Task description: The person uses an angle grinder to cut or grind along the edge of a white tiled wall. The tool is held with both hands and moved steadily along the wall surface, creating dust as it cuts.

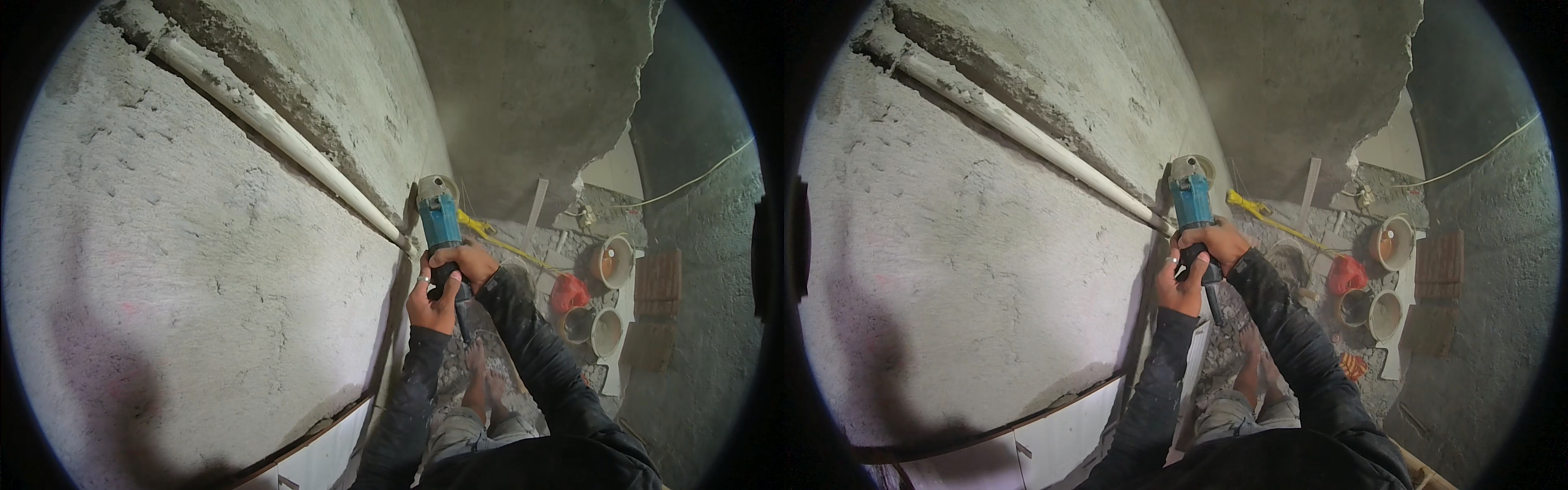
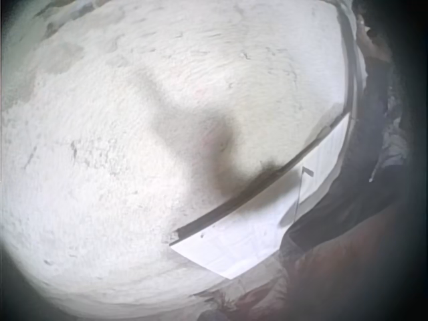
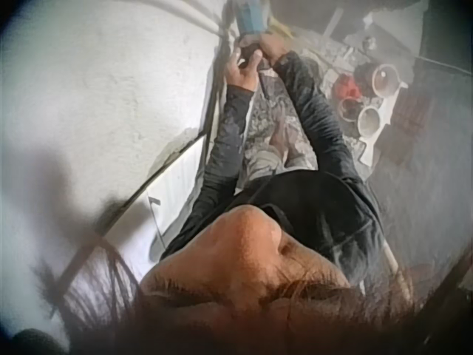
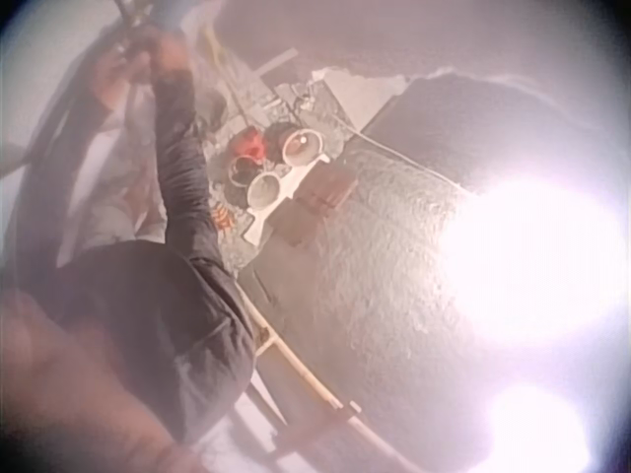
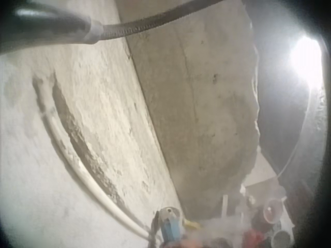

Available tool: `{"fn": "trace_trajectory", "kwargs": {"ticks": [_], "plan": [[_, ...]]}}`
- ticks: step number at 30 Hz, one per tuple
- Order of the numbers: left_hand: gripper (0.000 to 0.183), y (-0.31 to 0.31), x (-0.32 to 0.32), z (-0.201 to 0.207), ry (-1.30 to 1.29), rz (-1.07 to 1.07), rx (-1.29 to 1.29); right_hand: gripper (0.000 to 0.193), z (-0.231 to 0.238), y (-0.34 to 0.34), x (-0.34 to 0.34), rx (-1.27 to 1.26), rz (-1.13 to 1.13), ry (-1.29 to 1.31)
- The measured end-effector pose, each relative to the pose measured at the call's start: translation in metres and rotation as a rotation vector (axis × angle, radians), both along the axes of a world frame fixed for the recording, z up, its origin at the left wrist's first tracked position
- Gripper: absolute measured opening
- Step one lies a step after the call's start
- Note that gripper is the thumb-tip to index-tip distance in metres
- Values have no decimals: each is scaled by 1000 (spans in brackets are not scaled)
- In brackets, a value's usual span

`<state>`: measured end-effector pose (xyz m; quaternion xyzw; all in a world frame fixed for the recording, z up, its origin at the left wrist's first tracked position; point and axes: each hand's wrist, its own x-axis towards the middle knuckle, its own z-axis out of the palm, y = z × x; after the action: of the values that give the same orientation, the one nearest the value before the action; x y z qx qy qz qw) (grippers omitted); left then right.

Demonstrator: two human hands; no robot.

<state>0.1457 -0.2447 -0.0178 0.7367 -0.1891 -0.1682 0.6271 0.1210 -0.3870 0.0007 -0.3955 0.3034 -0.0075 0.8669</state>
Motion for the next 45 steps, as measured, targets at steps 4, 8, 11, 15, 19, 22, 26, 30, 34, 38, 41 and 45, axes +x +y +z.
{"fn": "trace_trajectory", "kwargs": {"ticks": [4,8,11,15,19,22,26,30,34,38,41,45], "plan": [[69,9,1,-1,-10,-40,73,25,3,2,-1,-27,40,5],[66,12,1,-2,-51,-31,82,26,-2,7,0,-34,-7,-4],[66,13,-1,-2,-69,-19,63,27,-9,11,1,5,-30,-17],[67,16,-2,0,-64,-17,66,26,-12,13,1,5,-2,-48],[71,22,-3,0,-24,-31,80,24,-7,19,-3,13,-34,-8],[72,26,-3,-1,-71,-25,113,23,-2,23,0,8,-8,-10],[68,29,-4,0,-32,-18,116,23,2,24,-4,8,-7,-33],[65,30,-8,2,-36,6,99,24,-2,25,-5,19,17,-67],[65,33,-8,4,-120,-8,104,25,-12,30,-3,41,-6,-50],[65,34,-11,2,-87,16,62,27,-17,35,-6,27,-48,-67],[66,38,-11,2,-93,1,87,27,-19,37,-7,47,-21,-66],[68,42,-12,4,-78,-10,105,28,-22,39,-7,33,-4,-79]]}}
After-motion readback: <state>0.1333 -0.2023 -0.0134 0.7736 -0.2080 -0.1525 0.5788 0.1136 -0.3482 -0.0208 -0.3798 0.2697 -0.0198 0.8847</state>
